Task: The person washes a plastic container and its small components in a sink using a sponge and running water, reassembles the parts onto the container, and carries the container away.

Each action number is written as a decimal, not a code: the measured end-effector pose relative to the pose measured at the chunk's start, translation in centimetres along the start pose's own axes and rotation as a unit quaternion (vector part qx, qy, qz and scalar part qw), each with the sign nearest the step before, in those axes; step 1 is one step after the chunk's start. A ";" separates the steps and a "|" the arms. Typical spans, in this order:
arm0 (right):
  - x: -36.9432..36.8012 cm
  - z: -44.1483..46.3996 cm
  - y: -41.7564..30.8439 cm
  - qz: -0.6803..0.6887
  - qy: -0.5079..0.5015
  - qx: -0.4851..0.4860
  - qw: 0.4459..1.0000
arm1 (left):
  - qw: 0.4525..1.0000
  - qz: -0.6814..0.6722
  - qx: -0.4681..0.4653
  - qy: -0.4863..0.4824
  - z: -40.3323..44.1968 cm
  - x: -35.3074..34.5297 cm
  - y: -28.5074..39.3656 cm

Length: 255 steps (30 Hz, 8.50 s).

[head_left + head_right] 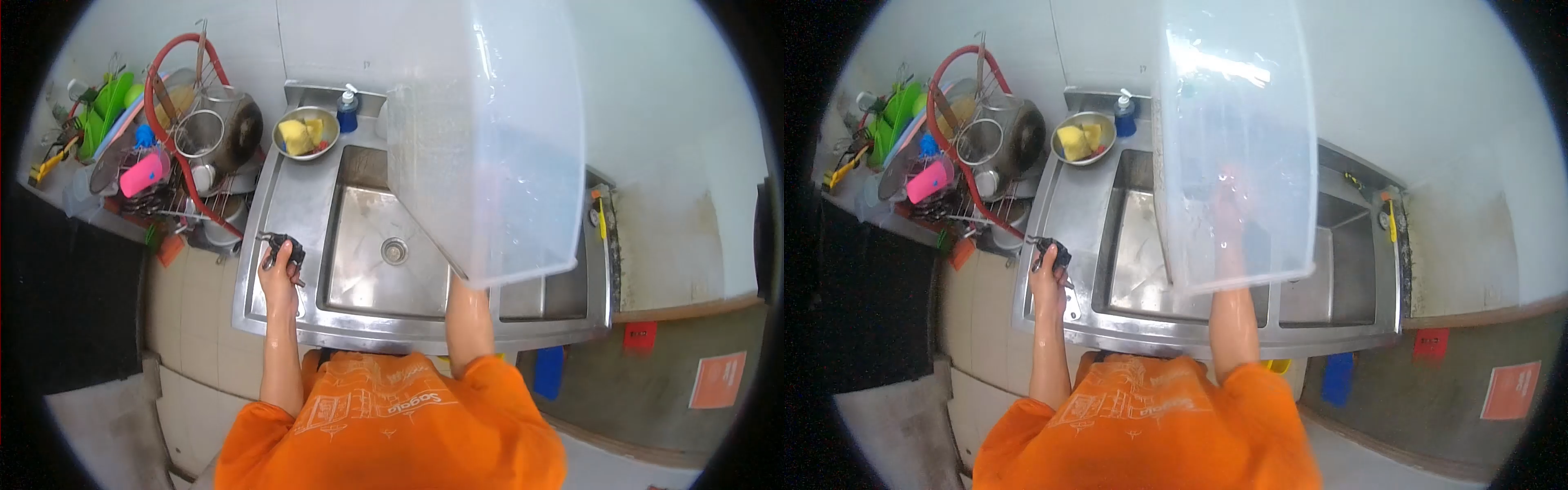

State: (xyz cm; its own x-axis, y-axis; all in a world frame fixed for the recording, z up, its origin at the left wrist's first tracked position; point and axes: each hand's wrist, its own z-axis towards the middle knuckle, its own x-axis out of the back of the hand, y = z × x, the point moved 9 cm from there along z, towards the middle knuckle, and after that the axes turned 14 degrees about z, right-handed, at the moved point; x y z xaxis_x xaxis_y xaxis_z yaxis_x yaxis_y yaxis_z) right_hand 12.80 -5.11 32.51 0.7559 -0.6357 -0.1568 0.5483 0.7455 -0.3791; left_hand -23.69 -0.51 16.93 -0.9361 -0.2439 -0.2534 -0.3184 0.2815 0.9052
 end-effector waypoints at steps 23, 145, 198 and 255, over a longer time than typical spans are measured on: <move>-15.6 2.6 -2.8 0.026 -0.378 -0.398 0.835 | 0.959 0.050 -0.070 0.270 -17.0 20.0 1.0; -19.6 -28.5 12.6 -0.062 -0.570 -0.641 0.510 | 0.967 0.201 0.109 -0.112 10.8 17.7 6.1; -37.9 -8.3 -18.2 0.025 -0.561 -0.389 0.730 | 0.984 -0.044 0.058 -0.160 1.8 11.6 14.7; -29.0 -21.5 -4.3 -0.418 -0.654 -0.497 0.388 | 0.602 0.293 -0.433 -0.604 8.3 0.4 13.5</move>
State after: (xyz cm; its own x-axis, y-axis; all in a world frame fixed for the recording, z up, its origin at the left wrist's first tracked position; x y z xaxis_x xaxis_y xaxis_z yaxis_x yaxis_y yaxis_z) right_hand -19.12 5.84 19.09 0.3541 0.5593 0.7496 0.8802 -0.4701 -0.0651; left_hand -29.57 10.91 26.18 -0.4429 0.6611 0.6056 -0.1735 -0.7259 0.6655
